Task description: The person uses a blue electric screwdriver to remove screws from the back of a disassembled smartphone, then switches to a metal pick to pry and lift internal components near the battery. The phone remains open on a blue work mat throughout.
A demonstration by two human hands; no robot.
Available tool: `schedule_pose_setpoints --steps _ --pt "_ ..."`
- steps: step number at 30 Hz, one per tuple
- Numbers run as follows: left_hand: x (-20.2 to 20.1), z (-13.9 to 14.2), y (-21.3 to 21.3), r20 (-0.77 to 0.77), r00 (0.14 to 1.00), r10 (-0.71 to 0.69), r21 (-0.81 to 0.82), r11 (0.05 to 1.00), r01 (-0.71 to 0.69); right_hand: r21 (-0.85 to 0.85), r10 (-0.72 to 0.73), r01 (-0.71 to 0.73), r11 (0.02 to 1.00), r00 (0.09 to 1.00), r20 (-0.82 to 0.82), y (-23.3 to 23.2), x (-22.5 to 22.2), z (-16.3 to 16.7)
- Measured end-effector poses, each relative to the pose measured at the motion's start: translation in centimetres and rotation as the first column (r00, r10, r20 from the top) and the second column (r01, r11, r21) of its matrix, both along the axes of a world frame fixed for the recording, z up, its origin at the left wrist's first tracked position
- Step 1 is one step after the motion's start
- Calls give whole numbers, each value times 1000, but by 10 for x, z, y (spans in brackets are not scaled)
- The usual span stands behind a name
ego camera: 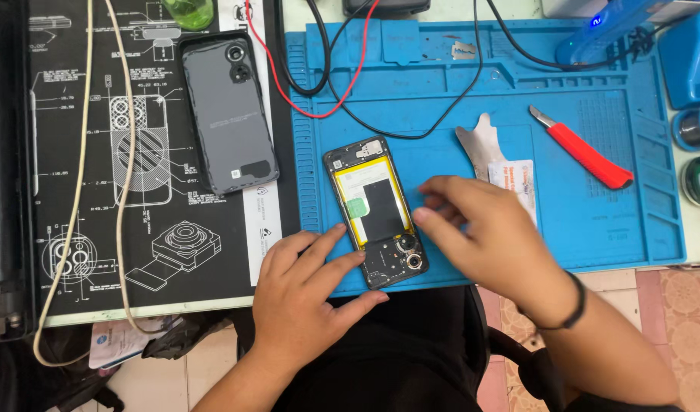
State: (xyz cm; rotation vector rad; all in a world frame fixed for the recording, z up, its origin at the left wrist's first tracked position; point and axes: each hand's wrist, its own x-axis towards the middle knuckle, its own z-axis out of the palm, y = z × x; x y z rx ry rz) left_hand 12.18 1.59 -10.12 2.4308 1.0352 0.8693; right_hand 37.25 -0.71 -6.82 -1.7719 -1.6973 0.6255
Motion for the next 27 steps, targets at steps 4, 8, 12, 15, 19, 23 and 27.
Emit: schedule_pose_setpoints --steps 4,8,12,15,19,23,27 --pt "0 1 0 17 1000 21 1 1000 -21 12 42 -44 999 988 151 36 -18 4" --pt "2 2 1 19 999 30 -16 999 -30 198 170 -254 947 916 362 78 -28 7" --pt "4 3 0 45 998 45 -33 999 -43 27 224 -259 966 880 418 93 -32 2" --pt "4 2 -2 43 997 67 -55 996 -64 -5 256 -271 962 900 354 98 -27 1" --pt "2 -1 -1 44 998 47 -47 998 -45 36 289 -313 949 911 295 103 -18 8" --pt "2 -4 -1 53 997 56 -45 998 -53 -126 293 -278 952 949 117 102 7 26" --pt "-1 -4 0 64 997 50 -46 998 -47 -371 44 -151 916 959 -281 81 37 33"
